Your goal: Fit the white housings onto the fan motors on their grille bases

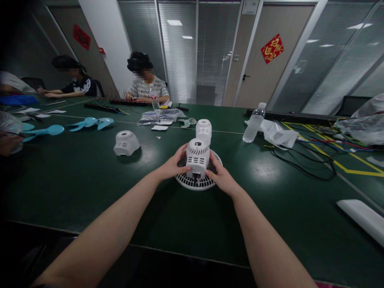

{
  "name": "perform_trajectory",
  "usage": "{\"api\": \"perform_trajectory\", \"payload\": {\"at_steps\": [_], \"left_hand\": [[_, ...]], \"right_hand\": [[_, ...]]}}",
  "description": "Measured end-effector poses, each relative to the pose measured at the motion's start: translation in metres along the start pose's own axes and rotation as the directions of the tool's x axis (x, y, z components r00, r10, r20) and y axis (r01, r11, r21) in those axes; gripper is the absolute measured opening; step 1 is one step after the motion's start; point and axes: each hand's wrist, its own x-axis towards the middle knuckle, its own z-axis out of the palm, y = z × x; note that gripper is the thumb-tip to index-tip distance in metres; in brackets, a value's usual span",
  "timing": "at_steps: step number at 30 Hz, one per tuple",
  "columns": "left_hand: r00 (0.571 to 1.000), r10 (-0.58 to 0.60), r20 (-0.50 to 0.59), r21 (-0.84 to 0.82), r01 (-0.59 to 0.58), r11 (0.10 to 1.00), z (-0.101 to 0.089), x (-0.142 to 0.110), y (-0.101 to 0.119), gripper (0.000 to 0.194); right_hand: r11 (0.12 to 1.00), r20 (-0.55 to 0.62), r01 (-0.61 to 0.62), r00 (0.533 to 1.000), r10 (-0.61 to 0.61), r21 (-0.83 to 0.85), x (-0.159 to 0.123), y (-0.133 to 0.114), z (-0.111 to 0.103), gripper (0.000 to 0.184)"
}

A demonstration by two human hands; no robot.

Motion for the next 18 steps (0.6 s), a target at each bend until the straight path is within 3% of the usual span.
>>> {"api": "perform_trajectory", "payload": {"at_steps": [11,18], "left_hand": [[0.999,0.051,-0.01,0.037,-0.051,0.998,0.0002,0.0012,-0.007,0.102],[0.998,0.066,0.015,0.039,-0.067,0.997,0.0007,0.0012,-0.004,0.105]], "right_hand": [[0.955,-0.059,0.088,0.992,-0.109,-0.283,0.0008,0.0075,0.0047,0.077],[0.975,-0.066,0.069,0.994,-0.084,-0.213,0.0,0.0098,0.0052,0.079]]}}
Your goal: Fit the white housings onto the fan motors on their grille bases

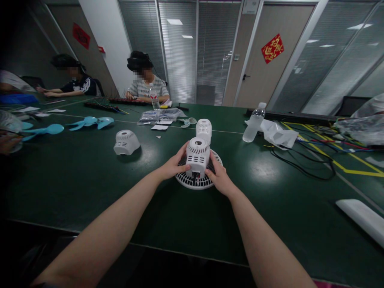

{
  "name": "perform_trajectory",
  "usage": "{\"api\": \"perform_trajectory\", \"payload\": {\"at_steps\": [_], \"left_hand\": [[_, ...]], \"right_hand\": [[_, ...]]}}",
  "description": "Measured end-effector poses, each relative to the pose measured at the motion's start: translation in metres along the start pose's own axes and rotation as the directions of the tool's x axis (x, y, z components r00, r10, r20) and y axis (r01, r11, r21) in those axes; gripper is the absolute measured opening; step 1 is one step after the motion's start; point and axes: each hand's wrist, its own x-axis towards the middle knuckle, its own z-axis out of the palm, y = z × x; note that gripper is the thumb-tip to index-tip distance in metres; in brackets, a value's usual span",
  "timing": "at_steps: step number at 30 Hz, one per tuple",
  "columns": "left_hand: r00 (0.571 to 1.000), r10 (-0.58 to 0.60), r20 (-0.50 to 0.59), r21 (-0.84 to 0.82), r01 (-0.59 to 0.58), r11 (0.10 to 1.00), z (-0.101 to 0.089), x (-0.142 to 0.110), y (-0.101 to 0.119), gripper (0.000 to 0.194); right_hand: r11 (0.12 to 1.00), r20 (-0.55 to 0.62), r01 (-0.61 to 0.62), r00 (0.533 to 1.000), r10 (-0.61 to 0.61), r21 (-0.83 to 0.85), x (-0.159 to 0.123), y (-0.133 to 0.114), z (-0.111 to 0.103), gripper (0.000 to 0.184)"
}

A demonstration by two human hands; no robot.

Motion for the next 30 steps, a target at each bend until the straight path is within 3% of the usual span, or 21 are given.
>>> {"api": "perform_trajectory", "payload": {"at_steps": [8,16,24,30], "left_hand": [[0.999,-0.043,0.031,-0.016,0.043,0.999,-0.003,0.001,0.008,0.106],[0.998,-0.052,0.024,-0.013,0.053,0.999,-0.003,0.0,0.015,0.106],[0.997,-0.062,0.052,0.103,0.056,0.993,-0.004,-0.003,0.025,0.126],[0.998,-0.061,0.027,0.163,0.056,0.985,0.0,-0.004,0.025,0.13]], "right_hand": [[0.983,0.022,-0.042,0.999,0.038,0.18,0.0,0.002,-0.004,0.082],[0.998,-0.133,-0.066,0.989,0.063,-0.014,0.004,-0.016,0.01,0.09],[0.994,-0.109,-0.108,0.989,0.104,-0.034,0.004,-0.025,0.007,0.087],[0.995,-0.09,-0.098,0.991,0.096,-0.026,0.005,-0.024,0.005,0.086]]}}
